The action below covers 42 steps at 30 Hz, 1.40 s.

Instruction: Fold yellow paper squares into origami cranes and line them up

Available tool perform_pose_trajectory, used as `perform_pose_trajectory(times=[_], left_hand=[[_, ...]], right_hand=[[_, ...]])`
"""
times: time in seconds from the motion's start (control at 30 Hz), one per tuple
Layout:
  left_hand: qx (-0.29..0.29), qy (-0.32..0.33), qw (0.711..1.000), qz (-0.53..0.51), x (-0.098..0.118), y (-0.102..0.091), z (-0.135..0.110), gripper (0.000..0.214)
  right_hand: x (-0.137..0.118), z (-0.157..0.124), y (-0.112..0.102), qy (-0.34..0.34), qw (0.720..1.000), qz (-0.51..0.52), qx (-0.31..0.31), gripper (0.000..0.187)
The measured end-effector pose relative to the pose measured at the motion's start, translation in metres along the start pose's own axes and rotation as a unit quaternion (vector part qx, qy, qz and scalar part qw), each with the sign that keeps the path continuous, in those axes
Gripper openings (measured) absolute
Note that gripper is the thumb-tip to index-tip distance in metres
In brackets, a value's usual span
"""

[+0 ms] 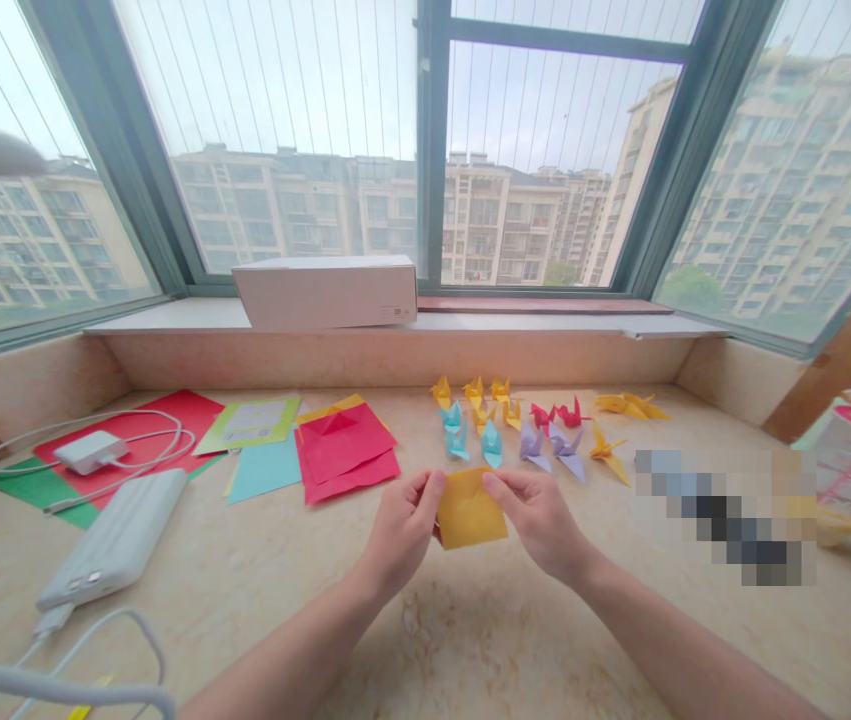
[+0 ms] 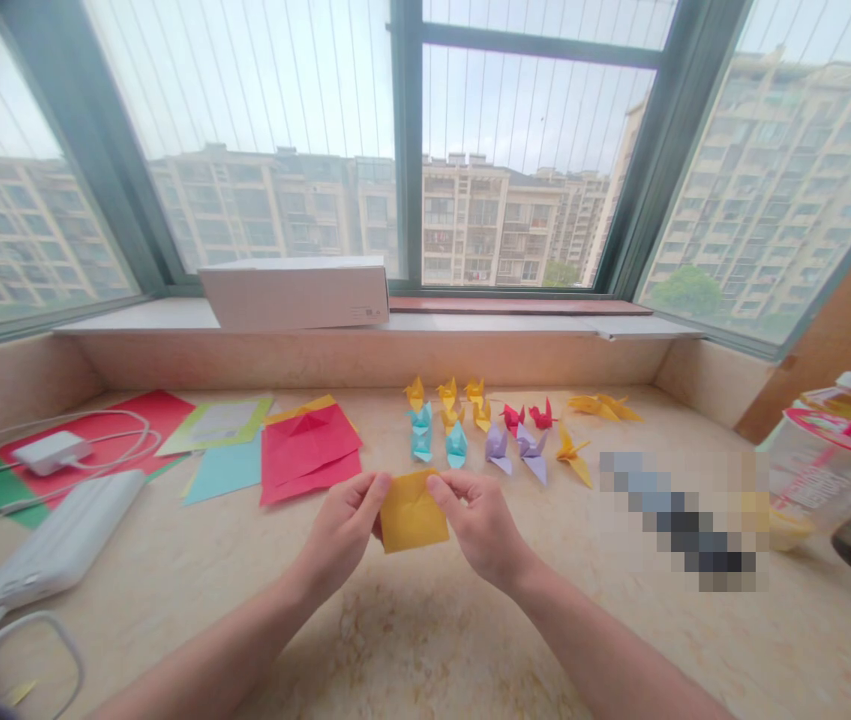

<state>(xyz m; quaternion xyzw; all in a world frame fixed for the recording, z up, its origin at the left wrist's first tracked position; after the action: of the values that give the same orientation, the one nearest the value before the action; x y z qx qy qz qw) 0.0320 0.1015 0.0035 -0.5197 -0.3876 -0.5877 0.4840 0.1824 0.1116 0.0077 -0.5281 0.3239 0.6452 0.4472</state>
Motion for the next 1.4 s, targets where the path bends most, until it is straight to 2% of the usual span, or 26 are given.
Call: perform_pose_trajectory(times=[0.1, 0.2, 0.27, 0.4, 0.47, 0.6, 0.73, 0.83, 1.03, 1.4], left_hand=[[0.035, 0.027, 0.998, 0.046, 0.003, -0.006, 0.0, 0.048], [0.028, 0.02, 0.999, 0.023, 0.003, -0.005, 0.0, 0.048], [0.0, 0.0, 1.0, -0.009, 0.001, -0.001, 0.001, 0.047], [-0.106, -0.039, 0.992, -0.051, -0.004, 0.015, 0.0, 0.045], [-0.118, -0.043, 0.99, -0.06, -0.006, 0.018, 0.0, 0.045], [-0.047, -0.031, 0.996, -0.064, -0.005, 0.008, 0.002, 0.043], [0.036, 0.005, 0.997, -0.074, 0.005, -0.007, 0.002, 0.044], [0.066, 0.027, 0.994, -0.082, 0.013, -0.012, 0.0, 0.049], [0.05, 0.05, 0.993, -0.09, 0.018, -0.01, -0.003, 0.042], [0.037, 0.051, 0.996, -0.062, 0.023, -0.006, -0.005, 0.039]], right_hand=[[0.002, 0.0, 0.0, 0.0, 1.0, -0.011, 0.001, 0.032], [0.004, 0.0, 0.0, 0.005, 1.0, 0.01, -0.002, 0.032], [0.005, 0.001, -0.001, 0.01, 0.999, 0.035, 0.0, 0.034], [0.006, 0.003, -0.008, 0.013, 0.998, 0.043, 0.031, 0.038], [0.006, 0.004, -0.013, 0.012, 0.998, 0.018, 0.055, 0.039], [0.005, 0.004, -0.018, 0.006, 0.997, -0.026, 0.078, 0.039], [0.006, 0.003, -0.014, 0.013, 0.997, -0.034, 0.061, 0.038], [0.006, 0.003, -0.013, 0.021, 0.997, -0.037, 0.062, 0.04], [0.0, 0.003, -0.018, 0.022, 0.995, -0.03, 0.094, 0.043], [0.004, 0.003, -0.019, 0.013, 0.995, -0.015, 0.093, 0.042]])
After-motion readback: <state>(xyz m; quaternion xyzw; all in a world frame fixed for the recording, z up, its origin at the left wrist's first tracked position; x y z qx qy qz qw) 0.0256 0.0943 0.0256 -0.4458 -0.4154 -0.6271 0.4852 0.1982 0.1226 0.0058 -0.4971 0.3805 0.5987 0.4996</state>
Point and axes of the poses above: each hand's wrist, its own z-axis towards the middle knuckle, its own y-axis out of the palm, x = y × z, the point moved 7 cm from there along z, towards the middle knuckle, and after that the axes turned 8 degrees about -x, right-handed, at the moved point
